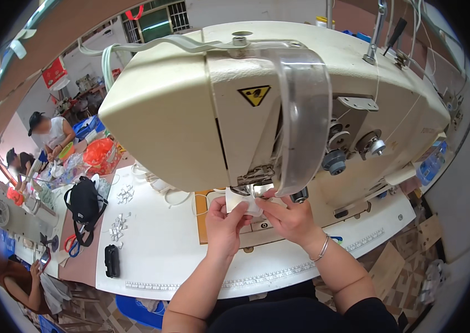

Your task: The person operates an industrial sewing machine to stitch white fabric pieces, likely face masks. They feed the fabric under the presser foot, guide it through the machine, and trim the connecting threads with scissors. The finished pieces are placed in a pile on the table.

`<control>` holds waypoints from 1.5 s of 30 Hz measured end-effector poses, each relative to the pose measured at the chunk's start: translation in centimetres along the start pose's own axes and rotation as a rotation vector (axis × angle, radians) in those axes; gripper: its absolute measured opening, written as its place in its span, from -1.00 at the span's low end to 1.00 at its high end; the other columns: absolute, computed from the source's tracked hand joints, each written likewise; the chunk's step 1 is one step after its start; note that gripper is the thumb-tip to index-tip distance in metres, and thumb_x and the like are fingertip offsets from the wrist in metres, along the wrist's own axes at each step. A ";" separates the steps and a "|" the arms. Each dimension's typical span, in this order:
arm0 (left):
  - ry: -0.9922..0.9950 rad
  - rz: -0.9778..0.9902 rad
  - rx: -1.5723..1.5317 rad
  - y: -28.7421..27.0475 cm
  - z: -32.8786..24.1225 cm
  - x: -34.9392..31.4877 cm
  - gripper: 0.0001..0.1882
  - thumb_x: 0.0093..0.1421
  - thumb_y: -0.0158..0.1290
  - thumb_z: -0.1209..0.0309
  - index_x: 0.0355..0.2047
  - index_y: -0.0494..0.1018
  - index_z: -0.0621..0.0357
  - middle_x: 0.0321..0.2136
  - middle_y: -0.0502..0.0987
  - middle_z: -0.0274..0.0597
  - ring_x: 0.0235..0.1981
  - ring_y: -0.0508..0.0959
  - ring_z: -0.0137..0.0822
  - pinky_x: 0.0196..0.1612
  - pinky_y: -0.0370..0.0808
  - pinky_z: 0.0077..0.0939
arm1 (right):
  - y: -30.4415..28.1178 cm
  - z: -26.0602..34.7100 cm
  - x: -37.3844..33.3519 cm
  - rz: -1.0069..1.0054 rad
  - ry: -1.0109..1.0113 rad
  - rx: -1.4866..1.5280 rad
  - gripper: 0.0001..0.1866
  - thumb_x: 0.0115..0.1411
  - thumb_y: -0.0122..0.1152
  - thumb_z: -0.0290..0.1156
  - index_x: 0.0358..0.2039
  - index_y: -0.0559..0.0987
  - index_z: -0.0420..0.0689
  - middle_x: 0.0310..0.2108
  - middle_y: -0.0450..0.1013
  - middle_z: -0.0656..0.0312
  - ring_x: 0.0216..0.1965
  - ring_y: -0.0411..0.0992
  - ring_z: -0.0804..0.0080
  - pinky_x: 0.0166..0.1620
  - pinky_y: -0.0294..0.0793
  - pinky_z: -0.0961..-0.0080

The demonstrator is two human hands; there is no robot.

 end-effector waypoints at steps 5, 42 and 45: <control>-0.039 0.038 0.039 0.0 -0.9 0.7 -0.71 0.06 0.08 0.58 -0.24 0.24 0.25 -0.44 0.50 -0.16 -0.58 0.50 -0.45 -0.52 0.47 -0.68 | 0.4 0.3 0.0 -0.008 0.017 -0.011 -0.68 -0.24 0.29 -0.58 -0.37 0.59 -0.06 -0.42 0.44 0.35 -0.38 0.37 0.37 -0.32 0.34 0.49; -0.075 0.319 0.333 -0.3 -3.3 4.1 -0.82 -0.05 0.11 0.57 -0.38 0.44 0.32 -0.56 0.51 -0.19 -0.60 0.49 -0.43 -0.54 0.42 -0.65 | 0.9 0.9 0.6 -0.060 -0.033 -0.069 -0.79 -0.17 0.29 -0.59 -0.42 0.57 -0.15 -0.38 0.42 0.27 -0.35 0.43 0.29 -0.30 0.42 0.46; -0.075 0.319 0.312 0.0 -3.5 4.2 -0.83 -0.03 0.09 0.58 -0.36 0.44 0.31 -0.56 0.50 -0.19 -0.59 0.50 -0.42 -0.53 0.42 -0.65 | 1.0 0.8 0.6 -0.064 -0.016 -0.067 -0.80 -0.15 0.27 -0.59 -0.42 0.57 -0.15 -0.39 0.42 0.27 -0.37 0.45 0.30 -0.33 0.43 0.48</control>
Point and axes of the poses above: each hand's wrist, its own x-axis towards the middle knuckle, its own y-axis out of the palm, z = x × y, the point moved 4 cm from there along x, towards the middle knuckle
